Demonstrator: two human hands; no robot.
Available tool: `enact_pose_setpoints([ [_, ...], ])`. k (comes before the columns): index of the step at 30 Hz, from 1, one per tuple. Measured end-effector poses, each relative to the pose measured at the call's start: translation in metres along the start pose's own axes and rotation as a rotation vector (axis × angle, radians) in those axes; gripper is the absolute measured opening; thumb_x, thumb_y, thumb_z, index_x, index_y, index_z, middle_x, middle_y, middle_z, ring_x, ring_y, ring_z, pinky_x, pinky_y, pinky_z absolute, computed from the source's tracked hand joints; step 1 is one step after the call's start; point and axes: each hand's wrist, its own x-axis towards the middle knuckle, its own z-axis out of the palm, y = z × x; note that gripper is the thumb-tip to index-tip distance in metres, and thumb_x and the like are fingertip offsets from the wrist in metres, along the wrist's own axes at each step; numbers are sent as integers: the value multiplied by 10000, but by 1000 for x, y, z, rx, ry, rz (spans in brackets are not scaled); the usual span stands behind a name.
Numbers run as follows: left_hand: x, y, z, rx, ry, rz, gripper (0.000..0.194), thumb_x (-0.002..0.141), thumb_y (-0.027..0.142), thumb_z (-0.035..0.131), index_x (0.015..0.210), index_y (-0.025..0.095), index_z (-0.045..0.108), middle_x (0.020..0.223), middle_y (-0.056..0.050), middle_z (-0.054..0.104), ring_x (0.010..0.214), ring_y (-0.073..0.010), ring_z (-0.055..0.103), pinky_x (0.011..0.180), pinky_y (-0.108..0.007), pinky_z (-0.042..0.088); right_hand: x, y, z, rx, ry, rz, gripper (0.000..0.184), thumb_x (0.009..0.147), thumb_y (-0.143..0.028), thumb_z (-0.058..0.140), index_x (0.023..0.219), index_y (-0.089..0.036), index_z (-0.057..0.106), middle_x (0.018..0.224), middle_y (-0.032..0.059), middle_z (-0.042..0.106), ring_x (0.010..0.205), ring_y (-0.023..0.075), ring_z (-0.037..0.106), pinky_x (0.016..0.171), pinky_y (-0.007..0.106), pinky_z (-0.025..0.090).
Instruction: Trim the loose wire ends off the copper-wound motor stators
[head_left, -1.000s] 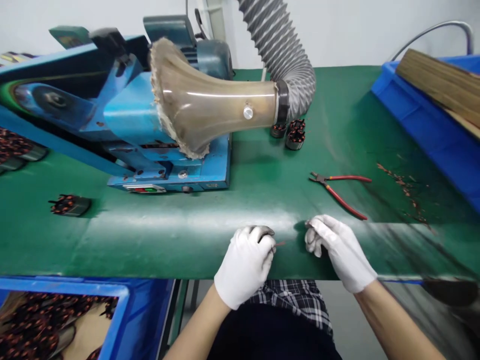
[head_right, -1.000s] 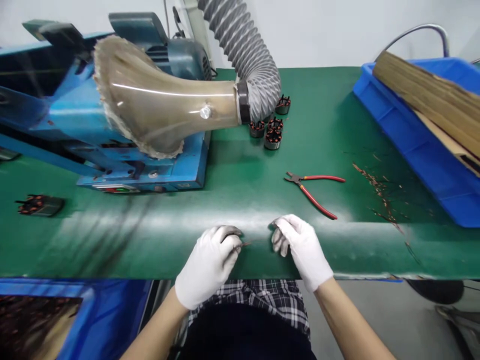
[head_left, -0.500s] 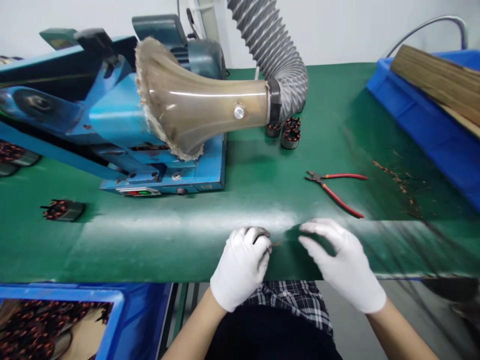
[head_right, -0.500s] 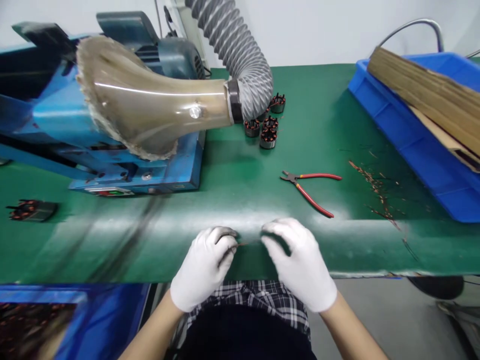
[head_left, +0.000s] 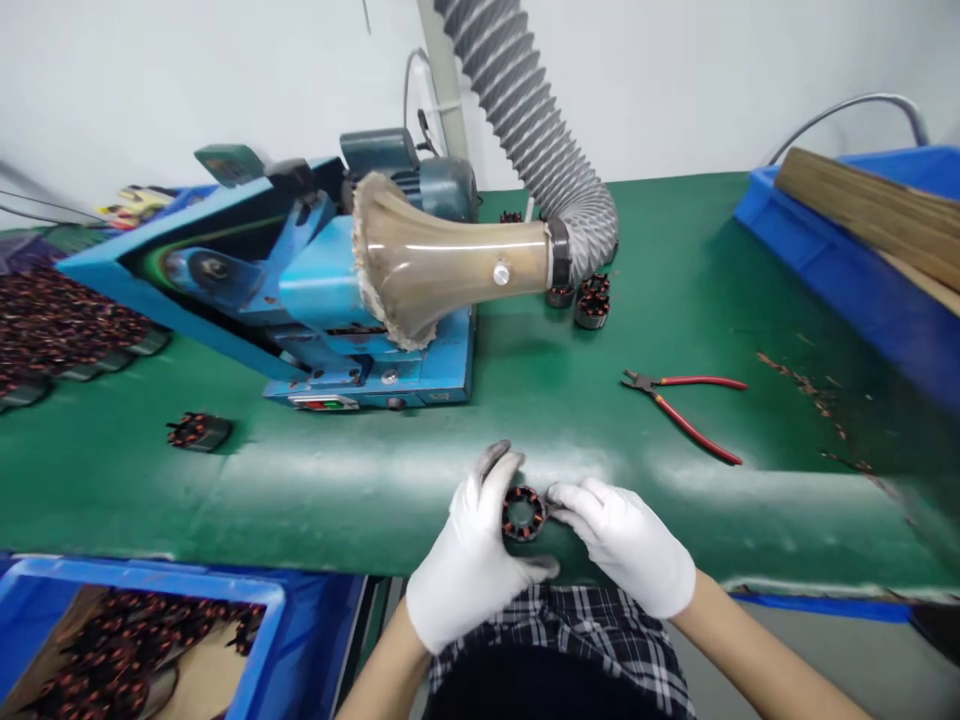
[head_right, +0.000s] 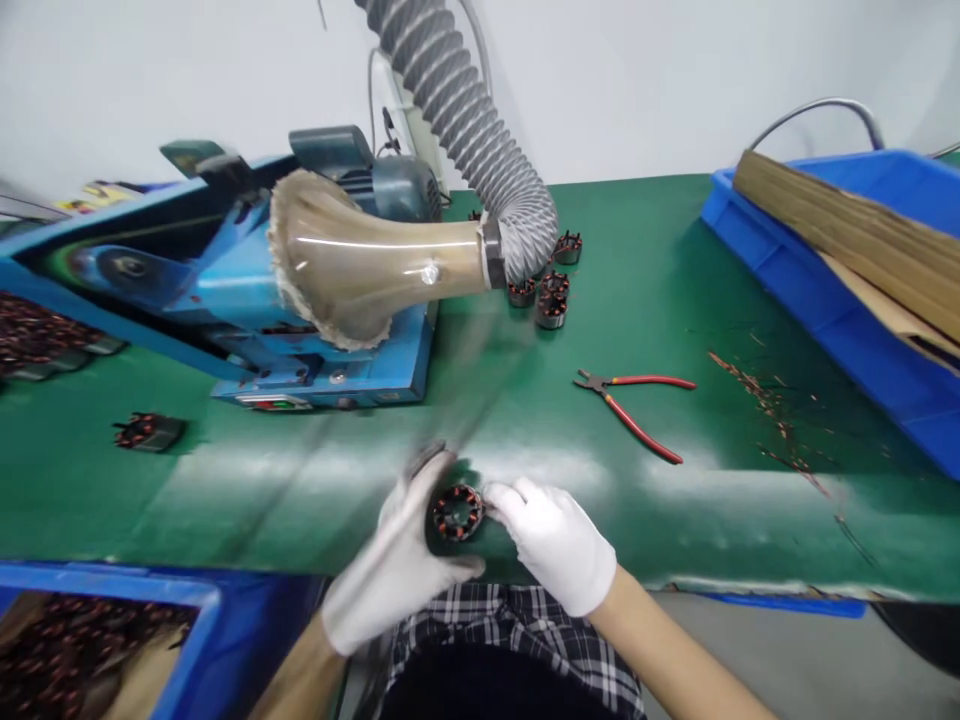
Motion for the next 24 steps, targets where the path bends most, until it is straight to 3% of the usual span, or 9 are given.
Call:
enact_pose_setpoints([
  [2,-1,-10,3,43,0,-20,813,495,169,785,1190,198,365,1297,-148,367,1206,-325,355,956,-496,361,0,-1,3,-23,30,-8,275,900,-119,325,1031,-139,566,733,59,548,572,157,536,530,257,429],
  [5,-3,-20,9,6,34,1,658,493,180,804,1063,221,477,1236,-94,452,1191,-298,381,980,-486,339,0,-2,0,-108,125,-66,374,831,-7,303,1023,-138,596,682,50,505,513,147,477,482,247,393],
  [7,-5,-19,12,-125,53,-49,657,512,166,791,1086,231,478,1256,-85,446,1163,-274,425,969,-455,369,1,-5,-8,-115,162,-86,396,808,13,305,1016,-137,607,673,49,487,515,146,453,483,247,382],
  [10,-7,-7,7,-413,48,-152,596,611,78,682,1140,242,460,1187,-56,521,1049,-208,535,915,-379,440,6,-11,-23,75,106,-39,341,838,-39,325,935,-151,631,679,37,468,523,128,434,486,229,369],
  [13,-10,7,-4,-637,71,-97,468,609,37,644,1024,229,543,1048,-27,587,952,-192,581,853,-329,481,15,-18,-35,358,10,158,249,849,-134,419,719,-172,628,653,14,459,563,123,456,539,232,376],
  [16,-16,13,-15,-620,150,79,241,678,80,630,875,216,604,1023,-37,571,959,-198,568,849,-327,477,22,-23,-41,688,-114,409,261,796,-182,498,536,-167,516,581,-22,415,521,109,450,510,225,360],
  [20,-22,13,-26,-326,140,102,550,672,95,646,1171,247,473,1210,-80,464,1185,-249,399,997,-414,357,23,-27,-44,1080,-230,664,223,754,-256,512,553,-175,461,517,-55,363,410,89,393,410,212,308],
  [22,-20,15,-31,-309,29,106,533,663,44,617,1133,263,493,1170,-55,502,1134,-216,451,983,-380,381,21,-28,-44,996,-211,655,213,759,-247,501,560,-173,483,516,-44,390,434,102,413,436,225,323],
  [24,-18,18,-34,-365,-77,130,446,657,9,586,1026,257,549,1096,-33,545,1033,-184,517,924,-328,436,18,-30,-44,741,-96,546,202,788,-213,468,611,-168,554,589,-8,466,539,131,473,531,253,363],
])
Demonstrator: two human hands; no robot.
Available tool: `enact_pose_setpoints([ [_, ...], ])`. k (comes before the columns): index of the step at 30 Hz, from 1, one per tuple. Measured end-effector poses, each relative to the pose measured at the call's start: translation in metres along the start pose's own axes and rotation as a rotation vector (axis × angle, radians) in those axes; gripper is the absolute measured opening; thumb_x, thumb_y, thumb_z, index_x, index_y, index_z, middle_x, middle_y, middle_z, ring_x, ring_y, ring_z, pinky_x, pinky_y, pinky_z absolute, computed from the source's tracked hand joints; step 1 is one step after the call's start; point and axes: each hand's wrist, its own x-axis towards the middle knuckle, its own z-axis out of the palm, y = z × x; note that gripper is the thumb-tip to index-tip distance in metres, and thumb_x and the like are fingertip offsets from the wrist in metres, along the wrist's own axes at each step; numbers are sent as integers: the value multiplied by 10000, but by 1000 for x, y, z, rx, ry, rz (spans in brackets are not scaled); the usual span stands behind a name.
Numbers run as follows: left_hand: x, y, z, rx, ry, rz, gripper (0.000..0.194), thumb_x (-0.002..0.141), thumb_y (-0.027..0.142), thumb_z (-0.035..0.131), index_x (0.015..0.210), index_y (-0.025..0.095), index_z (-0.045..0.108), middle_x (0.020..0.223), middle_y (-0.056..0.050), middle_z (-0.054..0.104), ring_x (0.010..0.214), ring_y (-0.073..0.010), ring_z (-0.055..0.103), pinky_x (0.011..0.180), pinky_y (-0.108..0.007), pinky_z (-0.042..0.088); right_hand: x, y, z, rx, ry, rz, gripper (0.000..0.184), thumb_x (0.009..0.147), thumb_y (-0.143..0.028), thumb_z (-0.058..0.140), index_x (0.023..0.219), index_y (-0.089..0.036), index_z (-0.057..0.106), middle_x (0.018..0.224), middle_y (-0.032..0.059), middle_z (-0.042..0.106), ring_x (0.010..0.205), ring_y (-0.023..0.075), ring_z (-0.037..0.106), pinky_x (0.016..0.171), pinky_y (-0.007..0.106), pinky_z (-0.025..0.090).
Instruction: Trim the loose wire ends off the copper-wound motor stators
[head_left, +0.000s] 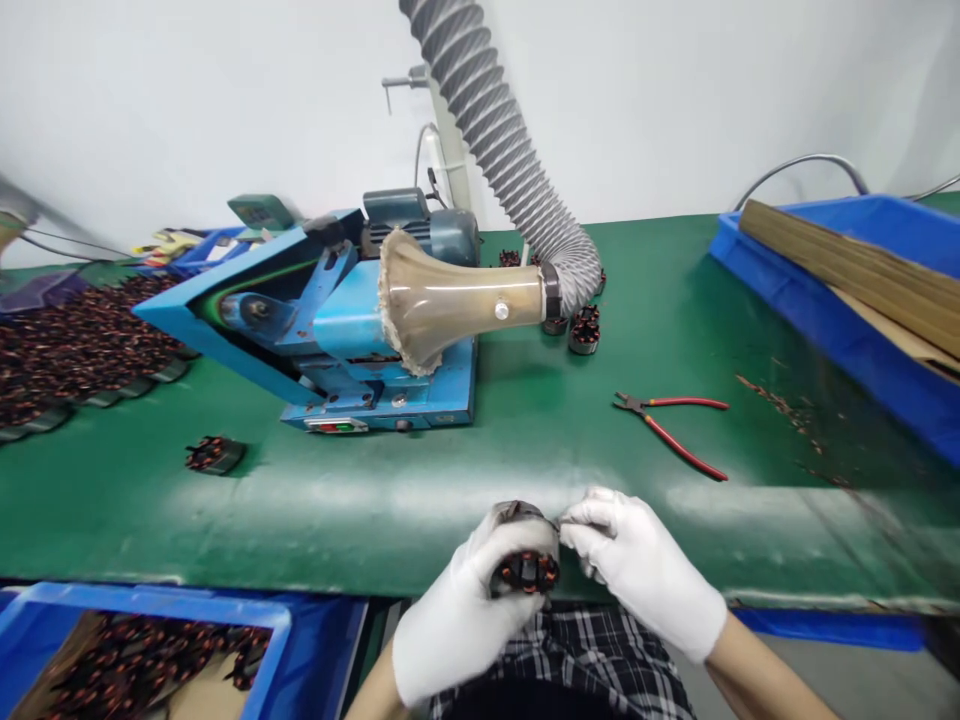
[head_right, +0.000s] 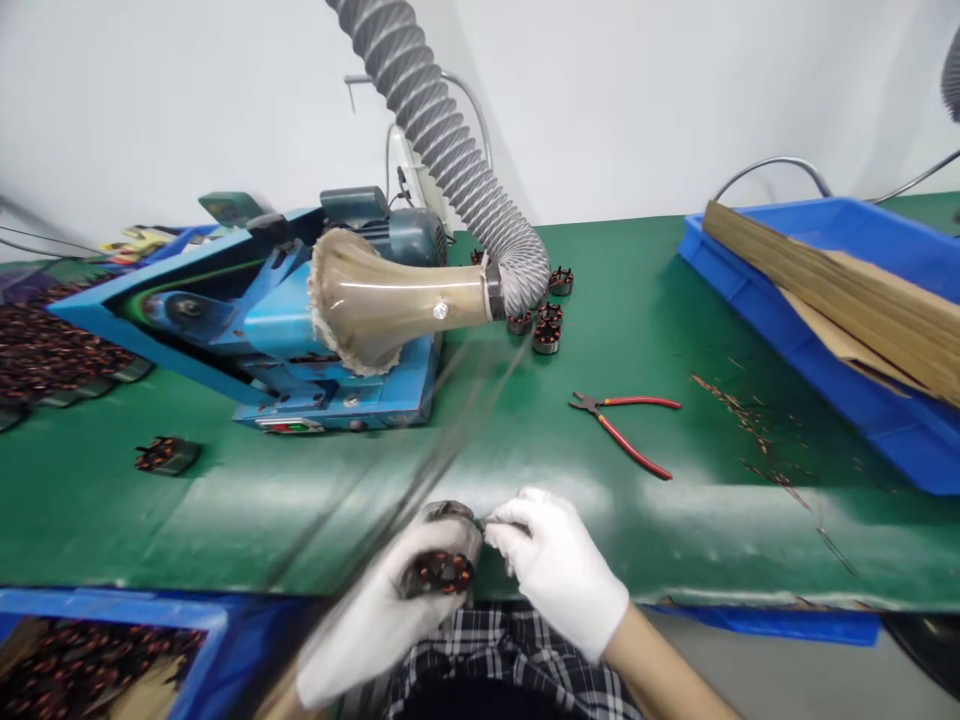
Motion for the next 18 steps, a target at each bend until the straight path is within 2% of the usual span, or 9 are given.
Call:
enact_pose_setpoints([
  [2,1,2,1,-47,-53,36,316,696,20,556,911,248,594,1053,-27,549,974,-166,538,874,-296,463,-4,-1,1,-191,135,-124,216,817,-195,437,689,-177,610,666,19,510,629,155,493,612,282,367],
  [3,1,2,3,-47,-34,54,290,719,39,552,913,249,599,1062,-33,536,981,-167,532,868,-293,464,-5,-2,1,-222,168,-137,225,826,-203,431,702,-182,618,671,22,512,636,158,492,619,287,365],
  [5,0,-1,8,26,103,59,369,739,56,550,1047,261,557,1124,-53,492,1045,-180,497,899,-311,445,-7,-4,0,-131,131,-63,235,813,-227,449,632,-180,592,618,7,484,576,146,482,569,274,367],
  [7,-1,-6,12,127,211,20,537,694,61,603,1177,248,462,1195,-80,446,1132,-213,436,963,-357,396,-8,-7,-2,82,39,62,223,770,-247,487,562,-180,534,558,-16,445,494,127,461,495,252,364],
  [9,0,-10,14,141,194,-20,602,637,71,660,1177,240,454,1211,-82,449,1143,-228,436,979,-372,380,-9,-9,-3,264,-9,141,130,727,-253,512,621,-185,545,537,-33,443,440,116,438,444,240,358],
  [12,5,-11,12,-54,109,-53,558,627,46,650,1112,265,485,1122,-31,541,1012,-178,545,898,-311,452,-9,-8,-3,225,53,76,110,728,-255,521,745,-188,606,583,-26,479,464,117,445,464,240,371],
  [14,6,-9,11,-182,91,-19,441,627,29,630,995,256,547,1056,-12,580,963,-172,572,868,-297,472,-8,-5,-1,93,93,-11,133,750,-243,509,691,-191,616,618,-11,484,519,121,467,507,240,379],
  [16,5,-7,10,-201,98,41,285,666,56,618,883,238,594,1060,-22,577,980,-187,566,874,-311,470,-6,-4,0,42,72,-25,179,755,-229,498,603,-185,582,614,-7,471,537,121,475,516,235,380],
  [18,2,-7,11,-90,176,81,298,707,92,608,968,235,588,1124,-57,535,1055,-214,524,904,-344,452,-4,-3,1,126,14,47,183,748,-228,487,578,-179,537,581,-19,453,494,111,466,480,225,372],
])
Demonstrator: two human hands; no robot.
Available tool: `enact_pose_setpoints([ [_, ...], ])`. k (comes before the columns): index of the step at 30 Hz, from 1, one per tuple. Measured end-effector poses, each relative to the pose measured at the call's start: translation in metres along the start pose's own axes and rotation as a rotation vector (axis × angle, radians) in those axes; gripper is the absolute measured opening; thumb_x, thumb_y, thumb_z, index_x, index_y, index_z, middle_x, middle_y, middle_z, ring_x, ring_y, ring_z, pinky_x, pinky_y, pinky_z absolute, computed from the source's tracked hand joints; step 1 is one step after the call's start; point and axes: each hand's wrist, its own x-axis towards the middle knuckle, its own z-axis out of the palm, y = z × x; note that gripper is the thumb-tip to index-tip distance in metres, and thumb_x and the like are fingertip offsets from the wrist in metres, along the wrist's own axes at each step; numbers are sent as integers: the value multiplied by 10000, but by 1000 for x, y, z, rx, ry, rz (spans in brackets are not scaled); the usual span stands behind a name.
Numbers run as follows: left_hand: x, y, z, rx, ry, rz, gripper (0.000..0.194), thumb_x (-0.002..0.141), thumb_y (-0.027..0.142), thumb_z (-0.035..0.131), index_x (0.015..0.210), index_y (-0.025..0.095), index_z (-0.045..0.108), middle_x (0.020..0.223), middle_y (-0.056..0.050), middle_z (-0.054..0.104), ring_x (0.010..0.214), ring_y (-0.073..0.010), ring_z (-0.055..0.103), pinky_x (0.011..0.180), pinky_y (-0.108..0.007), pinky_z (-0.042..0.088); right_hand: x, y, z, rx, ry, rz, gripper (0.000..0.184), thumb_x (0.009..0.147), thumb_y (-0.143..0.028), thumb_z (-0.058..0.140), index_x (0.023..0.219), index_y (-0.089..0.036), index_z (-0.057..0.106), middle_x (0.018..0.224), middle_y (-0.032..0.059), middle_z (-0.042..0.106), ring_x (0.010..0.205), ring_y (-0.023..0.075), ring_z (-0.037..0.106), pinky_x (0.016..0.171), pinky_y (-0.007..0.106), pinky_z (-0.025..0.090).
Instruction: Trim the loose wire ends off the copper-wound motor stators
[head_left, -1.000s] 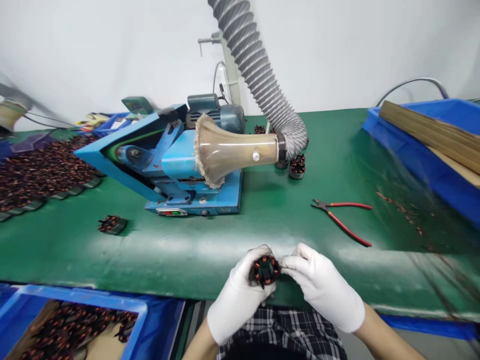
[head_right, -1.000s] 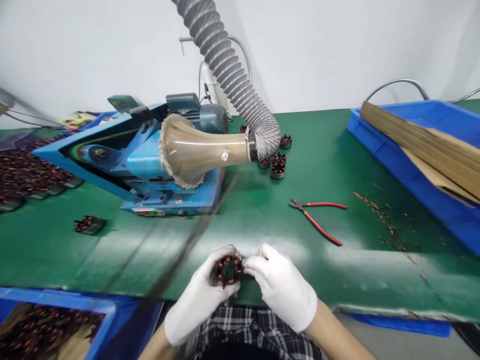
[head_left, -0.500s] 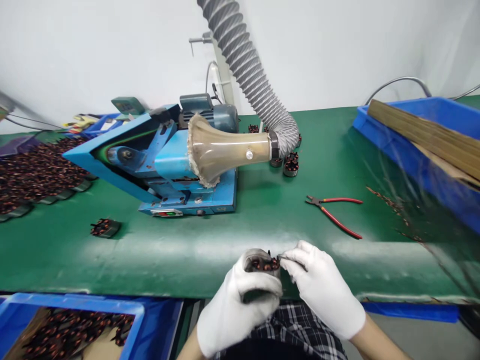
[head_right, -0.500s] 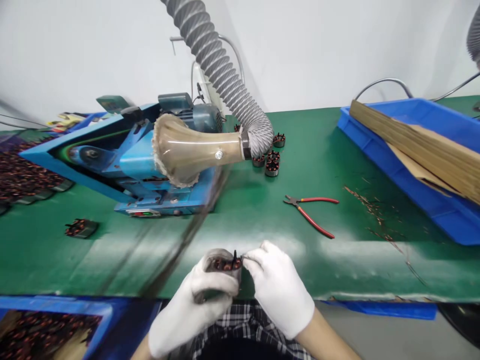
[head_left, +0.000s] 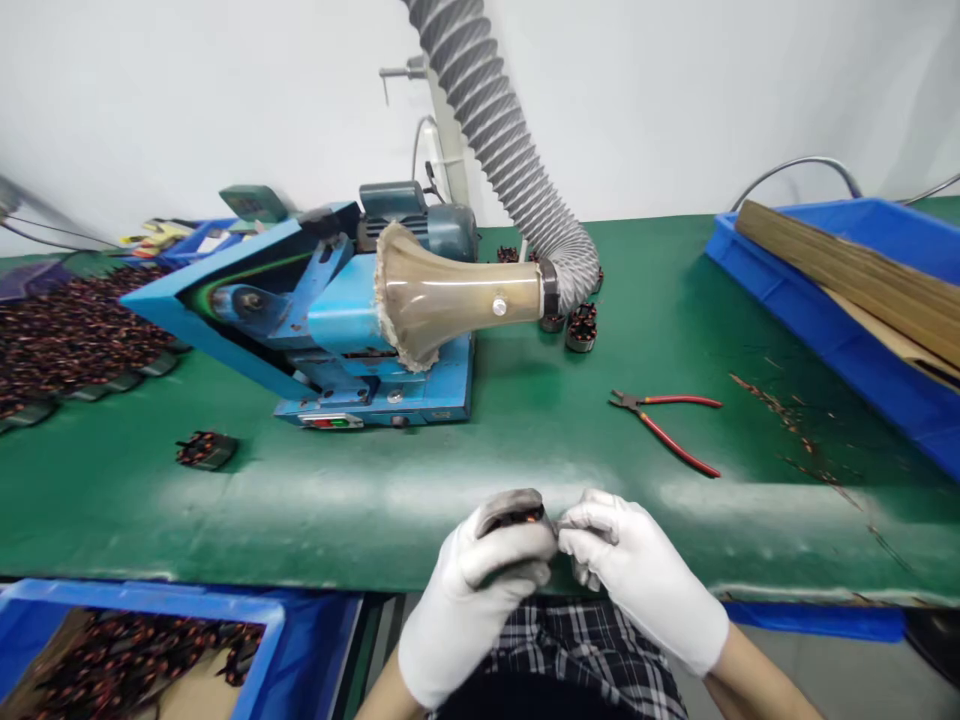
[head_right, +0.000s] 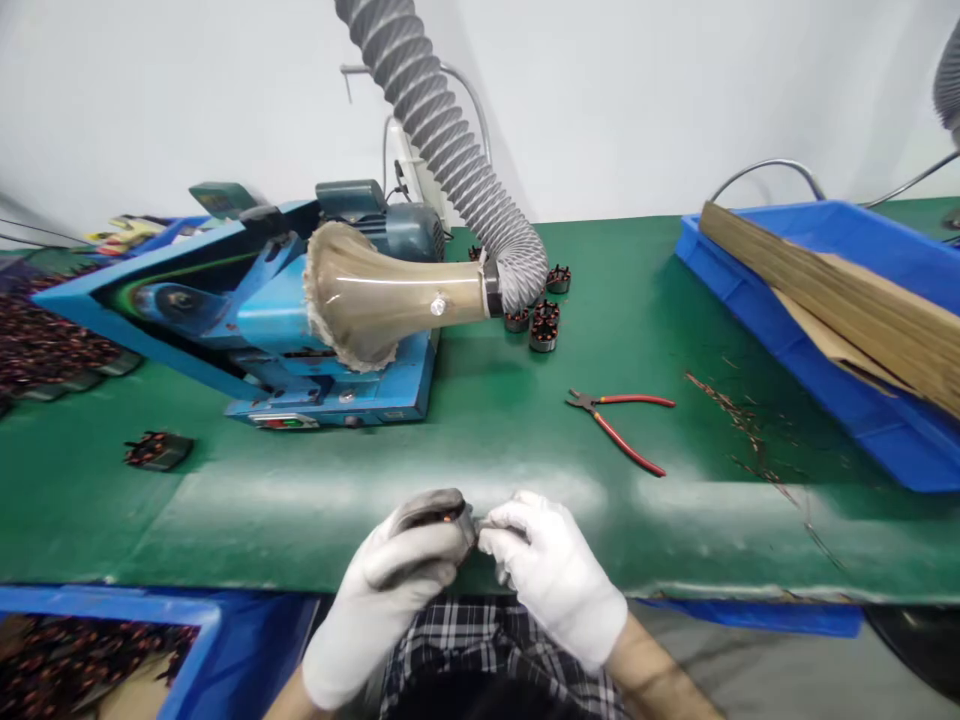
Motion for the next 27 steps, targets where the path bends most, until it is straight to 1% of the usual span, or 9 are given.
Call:
enact_pose_setpoints([
  [2,-2,-2,1,176,73,29,467,709,90,605,1143,229,499,1206,-98,462,1159,-245,437,961,-393,401,2,0,0,139,-60,101,171,742,-238,479,582,-179,495,527,-38,427,434,101,439,440,217,355],
  [4,-1,-3,0,245,33,20,538,687,56,600,1178,224,458,1205,-103,451,1165,-242,425,972,-400,388,3,0,1,196,-75,141,168,743,-252,473,590,-181,481,496,-45,416,413,102,427,427,219,348],
  [7,4,-3,-1,117,-166,-15,454,654,44,614,1054,237,517,1050,-45,549,969,-183,552,848,-308,485,4,3,3,-14,74,-9,186,756,-252,457,611,-176,545,573,-7,471,498,125,468,503,247,383],
  [10,7,-8,3,110,-215,45,296,664,71,623,903,242,588,985,-31,568,928,-188,566,799,-299,502,7,11,7,-112,168,-69,207,769,-277,452,617,-180,554,619,10,487,541,133,480,544,260,395],
  [13,3,-22,11,355,-51,186,378,737,28,495,1051,227,563,1077,-91,536,996,-216,541,815,-345,488,12,26,9,128,-97,127,258,779,-377,440,611,-183,463,511,-28,428,432,109,431,445,233,372],
  [16,1,-36,18,582,22,243,465,701,-10,458,1121,187,499,1069,-107,552,1048,-235,518,845,-383,473,20,36,6,168,-274,184,277,786,-403,431,621,-180,438,453,-49,392,392,104,403,401,218,348],
  [21,11,-38,11,482,-195,-74,482,595,162,709,1022,226,495,1081,-49,571,1183,-269,415,986,-479,349,33,27,-9,-67,-311,36,123,751,-203,519,658,-158,585,598,-11,464,458,94,381,464,220,324],
  [25,16,-39,1,467,-261,-69,536,565,206,757,1038,227,506,1092,-48,582,1180,-259,424,1033,-482,271,37,15,-40,-670,-433,-312,237,746,-75,458,725,-191,664,677,12,483,496,109,390,523,241,330],
  [27,15,-39,-2,456,-280,-91,545,554,209,763,1039,223,515,1098,-56,581,1191,-265,413,1038,-481,262,37,15,-66,-758,-482,-349,264,803,-128,427,761,-192,680,689,27,516,542,128,462,555,243,372],
])
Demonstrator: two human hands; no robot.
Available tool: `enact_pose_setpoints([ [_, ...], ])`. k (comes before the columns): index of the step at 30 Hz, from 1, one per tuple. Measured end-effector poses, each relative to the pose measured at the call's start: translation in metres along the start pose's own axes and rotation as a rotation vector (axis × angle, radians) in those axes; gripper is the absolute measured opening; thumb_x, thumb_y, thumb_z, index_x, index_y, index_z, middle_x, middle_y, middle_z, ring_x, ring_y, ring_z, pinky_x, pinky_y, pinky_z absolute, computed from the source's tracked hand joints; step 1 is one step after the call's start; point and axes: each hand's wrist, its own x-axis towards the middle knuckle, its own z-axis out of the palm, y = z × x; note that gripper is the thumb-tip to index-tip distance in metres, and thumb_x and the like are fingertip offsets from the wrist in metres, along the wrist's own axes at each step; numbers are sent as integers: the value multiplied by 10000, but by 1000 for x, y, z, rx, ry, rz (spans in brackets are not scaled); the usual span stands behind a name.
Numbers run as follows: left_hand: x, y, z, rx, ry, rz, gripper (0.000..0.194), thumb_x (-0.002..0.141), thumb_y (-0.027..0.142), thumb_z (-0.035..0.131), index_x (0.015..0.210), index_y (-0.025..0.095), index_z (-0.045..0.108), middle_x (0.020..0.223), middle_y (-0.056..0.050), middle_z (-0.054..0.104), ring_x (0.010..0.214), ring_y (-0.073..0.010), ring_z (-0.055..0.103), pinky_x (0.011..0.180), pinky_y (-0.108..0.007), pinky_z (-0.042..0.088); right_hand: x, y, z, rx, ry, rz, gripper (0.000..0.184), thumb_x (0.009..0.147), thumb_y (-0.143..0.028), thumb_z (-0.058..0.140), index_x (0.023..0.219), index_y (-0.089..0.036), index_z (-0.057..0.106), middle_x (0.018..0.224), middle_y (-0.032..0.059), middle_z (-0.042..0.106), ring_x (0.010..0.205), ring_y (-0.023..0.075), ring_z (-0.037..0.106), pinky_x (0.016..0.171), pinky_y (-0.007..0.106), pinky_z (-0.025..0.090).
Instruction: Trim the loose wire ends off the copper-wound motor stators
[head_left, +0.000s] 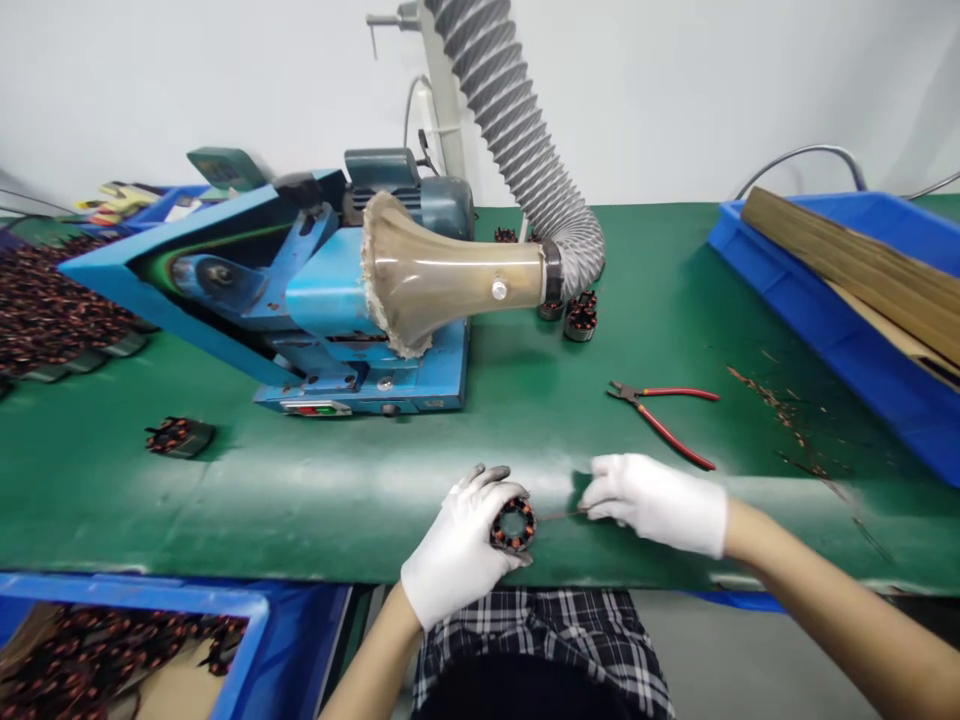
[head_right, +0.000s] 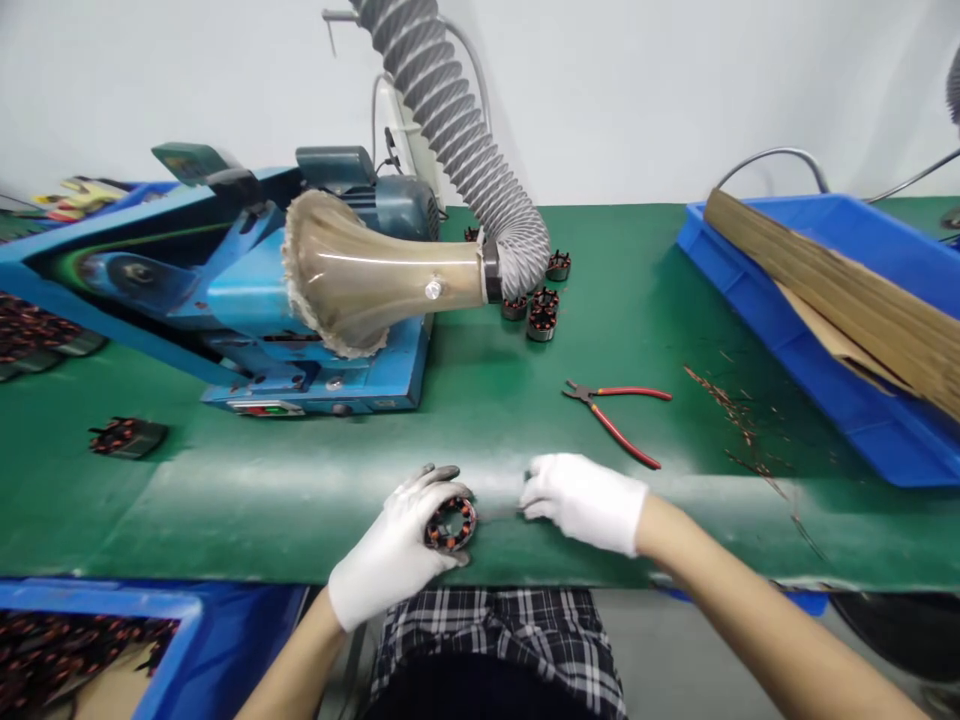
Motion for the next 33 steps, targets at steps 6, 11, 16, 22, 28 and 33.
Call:
enact_pose_setpoints([
  [6,-2,23,-6,-34,32,-26,587,626,231,709,1154,225,453,1293,-85,421,1221,-261,351,997,-428,334,-31,75,-21,-383,427,461,470,789,-485,507,1105,-145,584,1093,138,555,937,276,528,812,368,399],
  [11,7,40,5,141,15,-72,159,848,187,464,957,236,569,1120,-31,544,971,-222,509,821,-398,425,-17,90,3,-690,546,736,608,807,-570,434,1196,-105,483,1054,200,545,956,345,498,771,423,371],
  [16,11,40,14,191,-12,-64,166,885,231,403,900,212,567,898,-27,554,832,-196,505,733,-342,413,-15,57,24,-309,643,1020,440,773,-497,482,1020,-138,542,797,141,607,717,291,574,603,352,404],
  [22,13,40,20,180,14,-109,162,880,243,416,858,230,576,837,-21,523,791,-194,478,687,-323,382,-48,-6,47,693,387,734,329,784,-450,448,950,-171,500,663,13,546,602,185,541,575,297,440],
  [28,13,39,17,77,-24,-108,154,871,232,430,850,236,583,847,-10,520,822,-187,469,715,-314,383,-59,-41,61,832,1,601,289,801,-448,468,757,-166,512,754,25,579,700,177,515,664,270,427],
  [33,13,40,15,67,-32,-109,157,856,193,442,840,232,594,841,-12,522,826,-188,471,712,-313,382,-49,-41,65,678,8,572,280,836,-425,424,744,-174,509,717,19,586,656,174,499,615,260,408],
])
